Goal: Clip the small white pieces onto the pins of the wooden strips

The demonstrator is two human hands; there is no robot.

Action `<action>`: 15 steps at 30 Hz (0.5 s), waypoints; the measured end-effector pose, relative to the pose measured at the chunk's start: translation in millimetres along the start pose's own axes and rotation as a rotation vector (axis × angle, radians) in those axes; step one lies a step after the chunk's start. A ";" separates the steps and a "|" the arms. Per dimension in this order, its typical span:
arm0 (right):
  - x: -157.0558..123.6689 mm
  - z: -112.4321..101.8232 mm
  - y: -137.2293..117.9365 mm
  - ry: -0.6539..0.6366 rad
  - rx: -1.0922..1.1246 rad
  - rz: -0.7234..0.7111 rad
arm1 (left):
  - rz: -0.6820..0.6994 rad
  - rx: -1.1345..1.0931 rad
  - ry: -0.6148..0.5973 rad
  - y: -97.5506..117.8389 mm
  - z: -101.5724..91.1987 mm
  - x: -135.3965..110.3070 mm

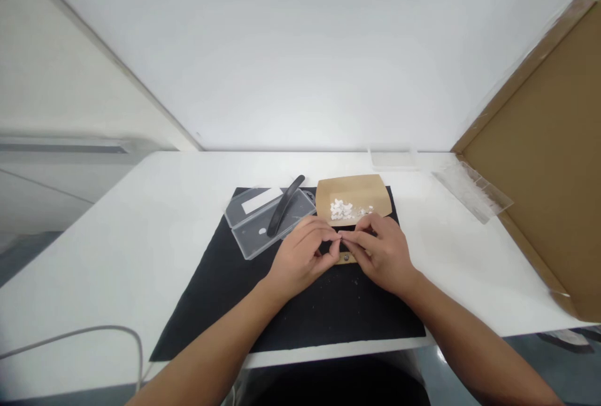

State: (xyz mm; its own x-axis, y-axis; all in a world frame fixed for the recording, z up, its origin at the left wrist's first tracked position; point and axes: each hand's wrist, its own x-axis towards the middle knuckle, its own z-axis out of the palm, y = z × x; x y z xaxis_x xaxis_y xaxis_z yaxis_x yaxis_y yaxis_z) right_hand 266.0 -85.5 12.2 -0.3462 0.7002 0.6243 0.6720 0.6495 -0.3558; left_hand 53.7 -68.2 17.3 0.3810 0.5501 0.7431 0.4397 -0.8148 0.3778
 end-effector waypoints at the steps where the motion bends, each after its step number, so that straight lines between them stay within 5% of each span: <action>1: 0.8 0.0 -0.6 0.007 0.021 0.016 | 0.004 0.008 -0.002 -0.3 0.4 -0.5; 9: 5.7 -1.8 -8.3 0.018 0.128 0.082 | -0.088 -0.043 0.038 4.6 2.7 -0.5; 15: 6.9 -3.4 -11.5 0.027 0.207 0.158 | -0.309 -0.208 0.011 10.4 1.5 -0.8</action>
State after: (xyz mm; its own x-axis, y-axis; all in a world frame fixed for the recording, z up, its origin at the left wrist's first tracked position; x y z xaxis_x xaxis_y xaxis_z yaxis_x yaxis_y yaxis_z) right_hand 258.0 -89.1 23.0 -0.2283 0.7913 0.5672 0.5670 0.5816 -0.5833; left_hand 59.2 -76.9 19.8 0.2471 0.7747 0.5820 0.3578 -0.6311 0.6882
